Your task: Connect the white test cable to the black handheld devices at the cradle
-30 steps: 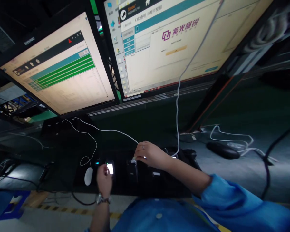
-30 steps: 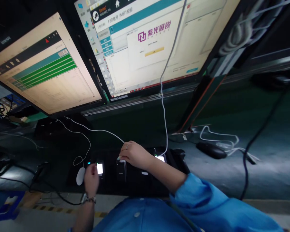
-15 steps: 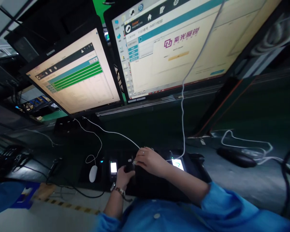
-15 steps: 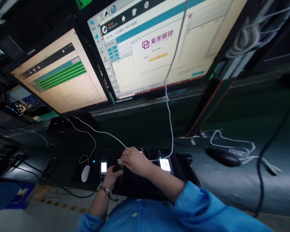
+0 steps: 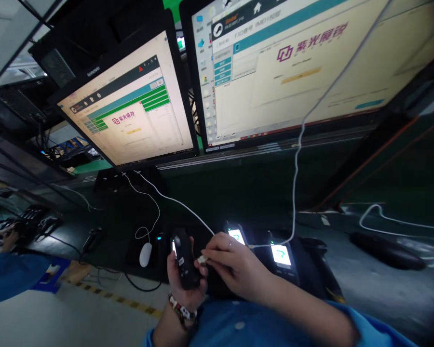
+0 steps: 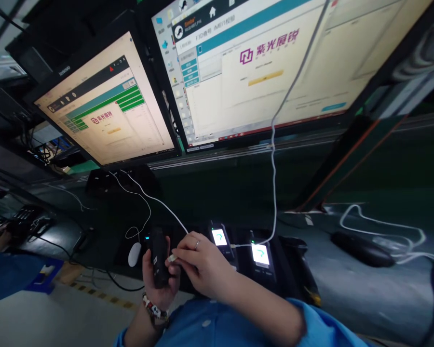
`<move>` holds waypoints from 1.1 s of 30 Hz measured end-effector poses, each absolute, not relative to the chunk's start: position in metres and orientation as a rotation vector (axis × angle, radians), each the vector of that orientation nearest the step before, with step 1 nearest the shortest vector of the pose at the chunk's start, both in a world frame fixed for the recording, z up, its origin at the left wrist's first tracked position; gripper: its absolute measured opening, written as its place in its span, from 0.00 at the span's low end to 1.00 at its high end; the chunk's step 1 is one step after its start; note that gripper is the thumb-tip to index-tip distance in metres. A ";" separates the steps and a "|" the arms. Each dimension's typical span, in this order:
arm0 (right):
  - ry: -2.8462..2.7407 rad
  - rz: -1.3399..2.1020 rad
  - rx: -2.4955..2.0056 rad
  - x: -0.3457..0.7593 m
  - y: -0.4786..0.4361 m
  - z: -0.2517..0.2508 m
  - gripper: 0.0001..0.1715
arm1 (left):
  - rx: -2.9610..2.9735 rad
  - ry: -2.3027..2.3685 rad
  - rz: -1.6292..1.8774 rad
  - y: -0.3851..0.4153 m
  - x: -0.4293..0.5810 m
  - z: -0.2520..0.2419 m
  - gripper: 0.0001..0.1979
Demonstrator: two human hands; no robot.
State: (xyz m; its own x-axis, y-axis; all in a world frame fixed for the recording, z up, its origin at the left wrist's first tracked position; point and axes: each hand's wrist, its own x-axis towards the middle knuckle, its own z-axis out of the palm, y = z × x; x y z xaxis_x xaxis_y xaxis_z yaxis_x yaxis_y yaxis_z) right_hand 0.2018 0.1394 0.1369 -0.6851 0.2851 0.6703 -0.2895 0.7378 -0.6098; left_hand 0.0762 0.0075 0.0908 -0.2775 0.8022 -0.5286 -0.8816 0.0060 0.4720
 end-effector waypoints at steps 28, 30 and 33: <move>-2.731 0.708 0.014 0.177 0.153 0.124 0.14 | -0.047 0.903 1.684 0.031 0.060 0.056 0.31; -2.729 0.748 0.061 0.179 0.153 0.125 0.15 | -0.064 0.902 1.678 0.031 0.061 0.055 0.31; -2.726 0.793 0.122 0.184 0.152 0.132 0.16 | -0.111 0.904 1.674 0.032 0.064 0.055 0.31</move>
State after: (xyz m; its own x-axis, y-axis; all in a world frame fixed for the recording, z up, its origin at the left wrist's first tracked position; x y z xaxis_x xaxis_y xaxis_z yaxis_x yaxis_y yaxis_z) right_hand 0.1843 0.1518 0.1320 -0.9517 0.0020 0.3069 -0.1630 0.8440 -0.5110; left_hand 0.0642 0.0324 0.0547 -0.3240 0.7930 -0.5160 -0.8665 -0.0298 0.4982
